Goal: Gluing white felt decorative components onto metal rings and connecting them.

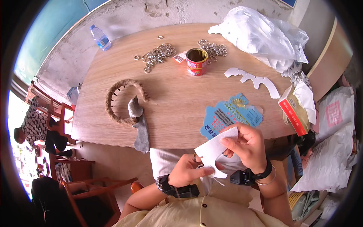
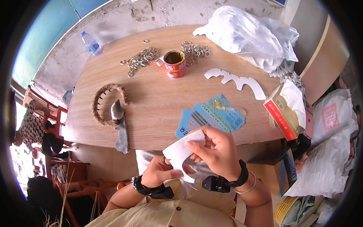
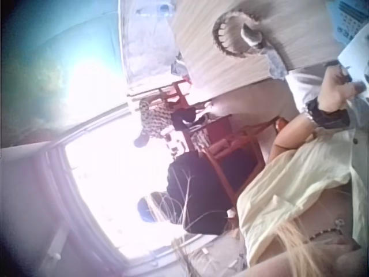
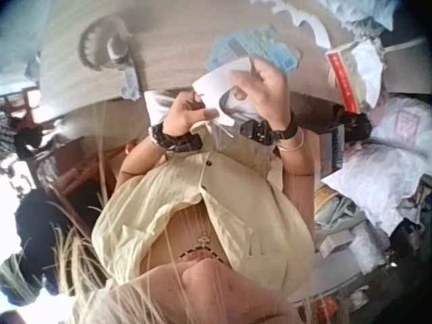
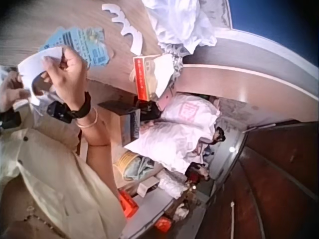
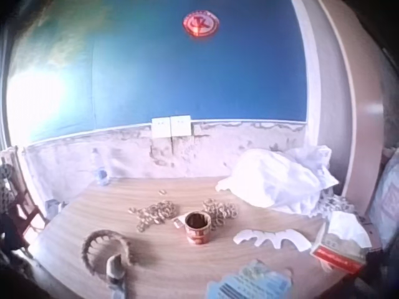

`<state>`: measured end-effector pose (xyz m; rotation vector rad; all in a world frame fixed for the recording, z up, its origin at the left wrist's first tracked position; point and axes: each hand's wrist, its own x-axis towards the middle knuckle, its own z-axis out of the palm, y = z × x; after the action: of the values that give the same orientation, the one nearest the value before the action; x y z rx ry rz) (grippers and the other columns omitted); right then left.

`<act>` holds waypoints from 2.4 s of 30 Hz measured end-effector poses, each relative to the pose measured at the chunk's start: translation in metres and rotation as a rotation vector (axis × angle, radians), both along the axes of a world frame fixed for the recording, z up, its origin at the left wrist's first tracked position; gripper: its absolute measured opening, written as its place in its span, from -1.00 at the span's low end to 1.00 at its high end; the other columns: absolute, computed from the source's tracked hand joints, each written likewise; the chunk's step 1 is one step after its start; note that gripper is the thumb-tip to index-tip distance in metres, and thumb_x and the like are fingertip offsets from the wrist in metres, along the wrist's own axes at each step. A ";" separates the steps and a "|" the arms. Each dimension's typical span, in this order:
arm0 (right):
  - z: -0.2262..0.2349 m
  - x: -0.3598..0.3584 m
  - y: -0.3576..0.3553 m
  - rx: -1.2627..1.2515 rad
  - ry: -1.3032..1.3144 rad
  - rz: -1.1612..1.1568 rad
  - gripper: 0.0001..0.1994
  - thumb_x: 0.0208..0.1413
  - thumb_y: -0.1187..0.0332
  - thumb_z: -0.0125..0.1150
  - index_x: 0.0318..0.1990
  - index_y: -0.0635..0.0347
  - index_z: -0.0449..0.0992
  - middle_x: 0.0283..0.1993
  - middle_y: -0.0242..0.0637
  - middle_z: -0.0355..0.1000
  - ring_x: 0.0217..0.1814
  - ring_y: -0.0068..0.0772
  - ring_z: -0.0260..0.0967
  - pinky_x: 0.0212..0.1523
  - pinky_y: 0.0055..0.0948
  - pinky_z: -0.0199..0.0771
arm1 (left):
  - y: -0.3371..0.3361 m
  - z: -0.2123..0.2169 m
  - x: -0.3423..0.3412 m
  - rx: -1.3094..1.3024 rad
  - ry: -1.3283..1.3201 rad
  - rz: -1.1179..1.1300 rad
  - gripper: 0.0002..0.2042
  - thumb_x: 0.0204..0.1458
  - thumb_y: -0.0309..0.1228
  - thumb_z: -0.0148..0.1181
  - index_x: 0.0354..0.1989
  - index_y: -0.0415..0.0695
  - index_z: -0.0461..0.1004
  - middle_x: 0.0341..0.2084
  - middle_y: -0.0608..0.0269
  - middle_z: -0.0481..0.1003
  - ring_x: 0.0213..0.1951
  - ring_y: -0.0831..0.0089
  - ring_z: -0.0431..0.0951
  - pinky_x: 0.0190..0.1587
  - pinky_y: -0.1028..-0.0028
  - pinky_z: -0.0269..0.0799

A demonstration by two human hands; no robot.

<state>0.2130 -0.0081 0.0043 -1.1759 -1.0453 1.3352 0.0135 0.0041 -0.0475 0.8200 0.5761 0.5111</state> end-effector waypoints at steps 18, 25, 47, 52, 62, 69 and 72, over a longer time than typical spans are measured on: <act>0.015 -0.003 -0.004 0.045 0.043 0.046 -0.86 0.10 0.47 0.18 -0.27 0.39 0.42 -0.44 -0.45 0.39 -0.46 -0.80 0.32 -0.50 -0.74 0.32 | -0.015 0.033 -0.008 0.244 0.149 -0.065 -0.64 -0.20 -0.43 0.44 -0.23 -0.27 0.48 -0.41 0.38 0.52 -0.32 0.66 0.42 -0.20 0.56 0.31; 0.011 -0.006 0.000 0.030 0.084 0.053 -0.85 0.10 0.46 0.19 -0.27 0.39 0.42 -0.43 -0.46 0.39 -0.46 -0.82 0.30 -0.50 -0.74 0.30 | -0.012 0.038 -0.003 0.067 0.182 -0.015 -0.73 -0.14 -0.55 0.23 -0.20 -0.29 0.45 -0.38 0.28 0.51 -0.29 0.55 0.46 -0.20 0.52 0.35; -0.017 0.014 -0.033 -0.033 0.216 -0.232 -0.80 0.01 0.48 0.17 -0.23 0.37 0.37 -0.42 -0.31 0.41 -0.49 -0.52 0.38 -0.55 -0.58 0.42 | 0.011 0.048 0.000 0.844 0.564 0.208 -0.82 -0.12 -0.39 0.30 -0.34 -0.18 0.54 -0.53 0.30 0.54 -0.39 0.39 0.46 -0.16 0.43 0.24; -0.015 0.025 -0.037 -0.075 0.125 -0.007 -0.79 -0.03 0.45 0.25 -0.25 0.38 0.45 -0.33 -0.30 0.45 -0.31 -0.59 0.38 -0.23 -0.60 0.35 | 0.018 0.053 0.002 1.148 0.698 0.272 -0.86 -0.27 -0.48 0.33 -0.46 -0.07 0.55 -0.65 0.47 0.47 -0.45 0.47 0.41 -0.18 0.46 0.16; -0.014 0.006 -0.024 -0.067 -0.181 0.023 -0.88 0.08 0.49 0.19 -0.29 0.37 0.44 -0.46 -0.38 0.48 -0.46 -0.78 0.32 -0.47 -0.69 0.33 | 0.038 0.066 0.014 1.442 0.829 0.116 -0.91 -0.15 -0.38 0.21 -0.44 -0.05 0.48 -0.55 0.41 0.45 -0.35 0.41 0.44 -0.02 0.26 0.12; -0.014 0.029 -0.017 -0.118 -0.388 0.049 -0.84 0.11 0.44 0.13 -0.23 0.37 0.49 -0.45 -0.21 0.52 -0.47 -0.53 0.47 -0.48 -0.58 0.40 | 0.063 0.035 0.039 1.501 1.078 0.107 -0.80 -0.15 -0.33 0.24 -0.30 0.01 0.49 -0.40 0.38 0.50 -0.01 0.31 0.37 0.18 -0.02 -0.14; -0.004 0.048 -0.006 0.008 -0.776 0.004 -0.87 0.09 0.43 0.11 -0.31 0.31 0.53 -0.45 -0.09 0.49 -0.48 -0.17 0.50 -0.49 -0.43 0.44 | 0.064 0.029 0.047 1.576 1.120 0.138 -0.71 -0.15 -0.32 0.24 -0.18 0.05 0.47 -0.23 0.38 0.47 0.06 0.28 0.33 0.20 -0.04 -0.18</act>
<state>0.2606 -0.0136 -0.0001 -1.7422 -1.5822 0.8666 0.0607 0.0683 -0.0187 2.6614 1.2543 0.5545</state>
